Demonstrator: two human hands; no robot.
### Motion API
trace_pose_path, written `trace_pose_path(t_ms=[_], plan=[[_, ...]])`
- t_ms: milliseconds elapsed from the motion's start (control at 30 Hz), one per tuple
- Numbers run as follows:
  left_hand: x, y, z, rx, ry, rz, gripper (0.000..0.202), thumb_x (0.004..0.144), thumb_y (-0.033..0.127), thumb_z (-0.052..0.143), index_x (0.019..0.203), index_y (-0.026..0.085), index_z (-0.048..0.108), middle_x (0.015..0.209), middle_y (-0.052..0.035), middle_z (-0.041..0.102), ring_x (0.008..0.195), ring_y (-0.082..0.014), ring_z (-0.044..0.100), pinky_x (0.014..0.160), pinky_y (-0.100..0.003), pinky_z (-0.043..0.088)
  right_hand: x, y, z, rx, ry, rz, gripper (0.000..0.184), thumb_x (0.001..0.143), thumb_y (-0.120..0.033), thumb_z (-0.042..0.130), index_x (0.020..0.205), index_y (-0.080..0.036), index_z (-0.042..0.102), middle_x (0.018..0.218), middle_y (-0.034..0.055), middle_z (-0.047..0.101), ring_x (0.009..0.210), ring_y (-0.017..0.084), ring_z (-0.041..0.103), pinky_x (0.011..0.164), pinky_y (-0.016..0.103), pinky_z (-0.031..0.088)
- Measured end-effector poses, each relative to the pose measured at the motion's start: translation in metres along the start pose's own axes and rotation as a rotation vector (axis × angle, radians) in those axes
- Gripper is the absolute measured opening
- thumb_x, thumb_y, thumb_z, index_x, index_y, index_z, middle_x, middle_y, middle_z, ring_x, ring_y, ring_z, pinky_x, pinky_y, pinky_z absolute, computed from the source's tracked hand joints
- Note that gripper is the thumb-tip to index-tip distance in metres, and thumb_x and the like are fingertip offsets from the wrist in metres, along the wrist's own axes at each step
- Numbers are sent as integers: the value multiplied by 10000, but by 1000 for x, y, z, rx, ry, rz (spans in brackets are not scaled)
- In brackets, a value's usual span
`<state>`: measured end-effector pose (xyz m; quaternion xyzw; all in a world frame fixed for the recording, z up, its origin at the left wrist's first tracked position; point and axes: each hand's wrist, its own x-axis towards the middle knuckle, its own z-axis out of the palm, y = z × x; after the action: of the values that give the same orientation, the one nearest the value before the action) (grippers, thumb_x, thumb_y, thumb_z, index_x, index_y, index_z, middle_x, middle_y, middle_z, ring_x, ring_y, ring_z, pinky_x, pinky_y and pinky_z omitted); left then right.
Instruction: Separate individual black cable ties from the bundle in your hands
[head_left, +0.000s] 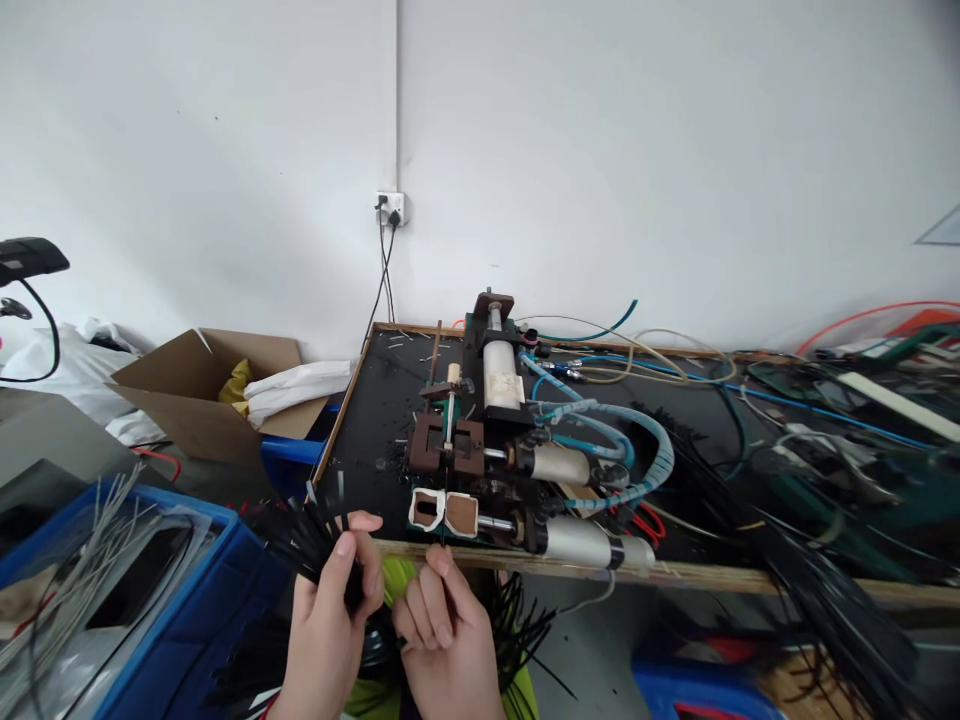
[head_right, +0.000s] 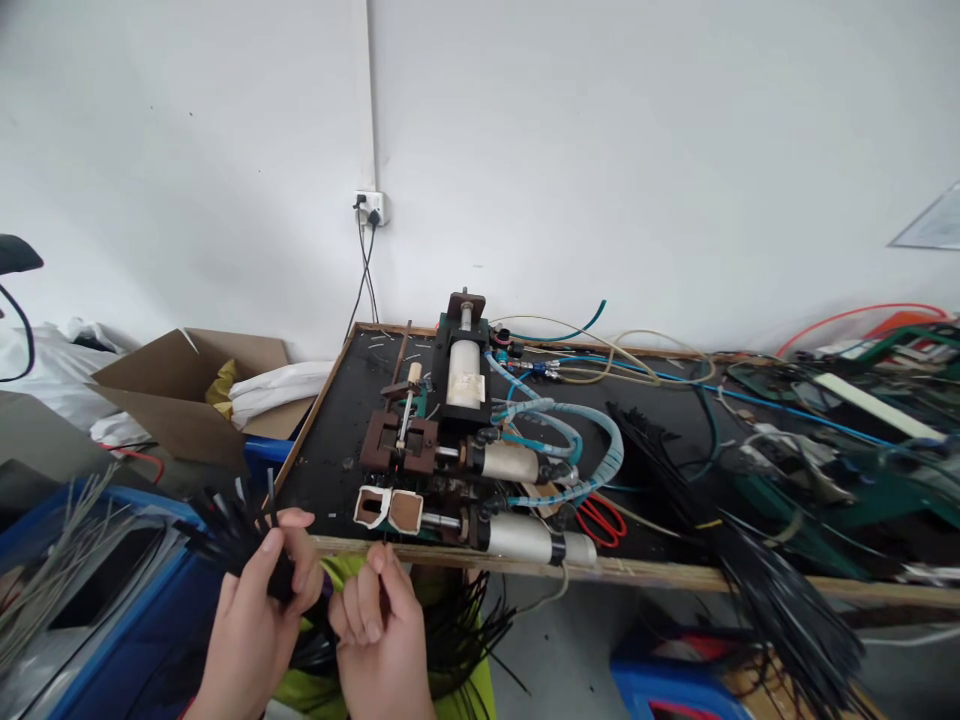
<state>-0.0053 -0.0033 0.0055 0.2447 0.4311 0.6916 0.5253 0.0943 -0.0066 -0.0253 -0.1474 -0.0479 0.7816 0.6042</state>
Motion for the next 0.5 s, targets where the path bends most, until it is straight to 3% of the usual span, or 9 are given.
trace_pose_path(t_ms=[133, 333, 433, 500], plan=[[-1, 0, 1, -24, 4, 14, 277, 892, 439, 666, 1017, 193, 637, 519, 72, 420, 449, -104, 311, 422, -221, 274, 2, 1, -4, -125, 25, -105, 270, 872, -400, 769, 752, -187, 654, 396, -124, 318, 409, 74, 114, 421, 216, 206], [-4, -2, 2, -18, -110, -15, 270, 914, 394, 695, 871, 230, 485, 511, 90, 431, 436, -83, 320, 425, -209, 259, -4, -1, -18, -707, 157, -356, 455, 953, -586, 594, 770, -174, 653, 403, -94, 368, 412, 74, 234, 455, 227, 203], [-6, -6, -2, 8, -113, -47, 274, 913, 405, 706, 921, 227, 497, 510, 95, 439, 429, -77, 332, 421, -202, 251, -23, 1, -33, -1013, 126, -293, 541, 955, -651, 520, 739, -178, 672, 374, -81, 371, 362, 72, 237, 418, 231, 184], [-6, -11, -6, 19, -127, -52, 270, 916, 405, 707, 959, 222, 514, 505, 96, 444, 426, -75, 337, 420, -200, 245, -41, -4, -49, -1237, 106, -252, 596, 924, -701, 507, 673, -192, 689, 365, -38, 451, 330, 83, 302, 398, 238, 201]])
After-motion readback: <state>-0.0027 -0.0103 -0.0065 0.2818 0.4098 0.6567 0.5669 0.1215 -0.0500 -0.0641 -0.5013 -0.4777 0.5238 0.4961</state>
